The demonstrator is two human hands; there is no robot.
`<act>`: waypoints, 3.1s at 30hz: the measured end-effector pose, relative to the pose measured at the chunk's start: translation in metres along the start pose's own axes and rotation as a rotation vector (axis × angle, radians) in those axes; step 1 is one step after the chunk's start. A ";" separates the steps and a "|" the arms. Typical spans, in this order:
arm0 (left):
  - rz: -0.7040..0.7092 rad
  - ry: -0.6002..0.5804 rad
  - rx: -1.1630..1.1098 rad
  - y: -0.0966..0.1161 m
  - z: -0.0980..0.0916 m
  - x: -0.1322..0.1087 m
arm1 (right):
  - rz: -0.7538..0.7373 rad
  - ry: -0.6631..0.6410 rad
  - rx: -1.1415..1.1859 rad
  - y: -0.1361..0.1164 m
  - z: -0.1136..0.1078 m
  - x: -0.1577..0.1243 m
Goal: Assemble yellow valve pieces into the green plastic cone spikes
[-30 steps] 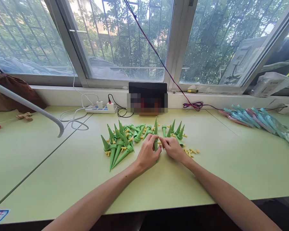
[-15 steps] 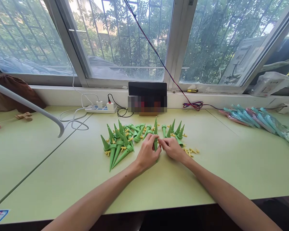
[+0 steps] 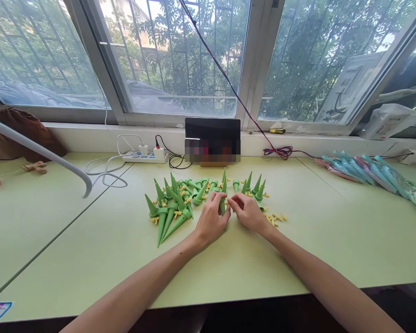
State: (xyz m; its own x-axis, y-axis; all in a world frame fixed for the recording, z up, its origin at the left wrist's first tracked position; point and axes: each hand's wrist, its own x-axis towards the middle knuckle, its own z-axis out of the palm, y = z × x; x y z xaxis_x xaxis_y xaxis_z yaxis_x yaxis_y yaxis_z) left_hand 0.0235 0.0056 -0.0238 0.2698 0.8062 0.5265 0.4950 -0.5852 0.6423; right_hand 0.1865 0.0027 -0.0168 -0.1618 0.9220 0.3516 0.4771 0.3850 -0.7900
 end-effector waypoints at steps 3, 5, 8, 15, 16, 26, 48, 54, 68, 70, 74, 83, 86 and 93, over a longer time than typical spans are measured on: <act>0.008 -0.007 -0.002 -0.001 0.001 0.000 | -0.015 -0.008 0.010 0.001 0.000 0.000; 0.015 -0.011 -0.003 -0.001 0.001 0.000 | -0.015 -0.006 -0.020 0.003 0.000 0.000; 0.031 -0.015 0.005 -0.001 0.002 -0.001 | -0.018 0.000 -0.080 0.008 0.001 0.002; 0.056 -0.021 -0.011 0.000 0.002 -0.001 | -0.028 -0.012 -0.088 0.010 0.002 0.003; 0.055 -0.021 -0.012 0.000 0.002 -0.001 | -0.028 -0.022 -0.088 0.009 0.002 0.002; 0.024 -0.011 -0.013 -0.002 0.001 0.001 | -0.022 -0.017 -0.041 0.002 -0.001 -0.001; 0.066 -0.025 -0.005 0.001 0.002 -0.001 | -0.010 -0.024 -0.116 0.010 0.001 0.003; 0.022 -0.012 0.006 -0.002 0.001 0.001 | 0.002 -0.002 -0.053 0.002 -0.002 0.001; 0.041 -0.018 0.009 0.000 0.002 -0.001 | -0.029 -0.002 -0.123 0.008 0.000 0.002; 0.043 -0.023 0.006 0.000 0.002 -0.001 | -0.025 -0.013 -0.130 0.010 0.000 0.003; 0.028 -0.020 0.004 0.001 0.001 0.000 | -0.016 -0.009 -0.100 0.008 0.000 0.002; 0.018 -0.022 0.008 -0.001 0.002 0.000 | -0.025 -0.026 -0.087 0.006 -0.001 0.001; 0.030 -0.029 0.006 -0.001 0.002 -0.001 | -0.035 -0.017 -0.128 0.009 0.000 0.002; 0.012 -0.036 -0.005 -0.001 0.002 0.000 | 0.014 0.010 -0.088 0.004 -0.002 0.002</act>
State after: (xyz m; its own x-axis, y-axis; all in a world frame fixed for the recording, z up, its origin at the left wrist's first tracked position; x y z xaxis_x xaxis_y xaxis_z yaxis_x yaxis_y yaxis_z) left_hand 0.0245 0.0062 -0.0262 0.3052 0.8018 0.5137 0.4875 -0.5950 0.6390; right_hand 0.1899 0.0054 -0.0181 -0.1456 0.9268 0.3461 0.5537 0.3663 -0.7478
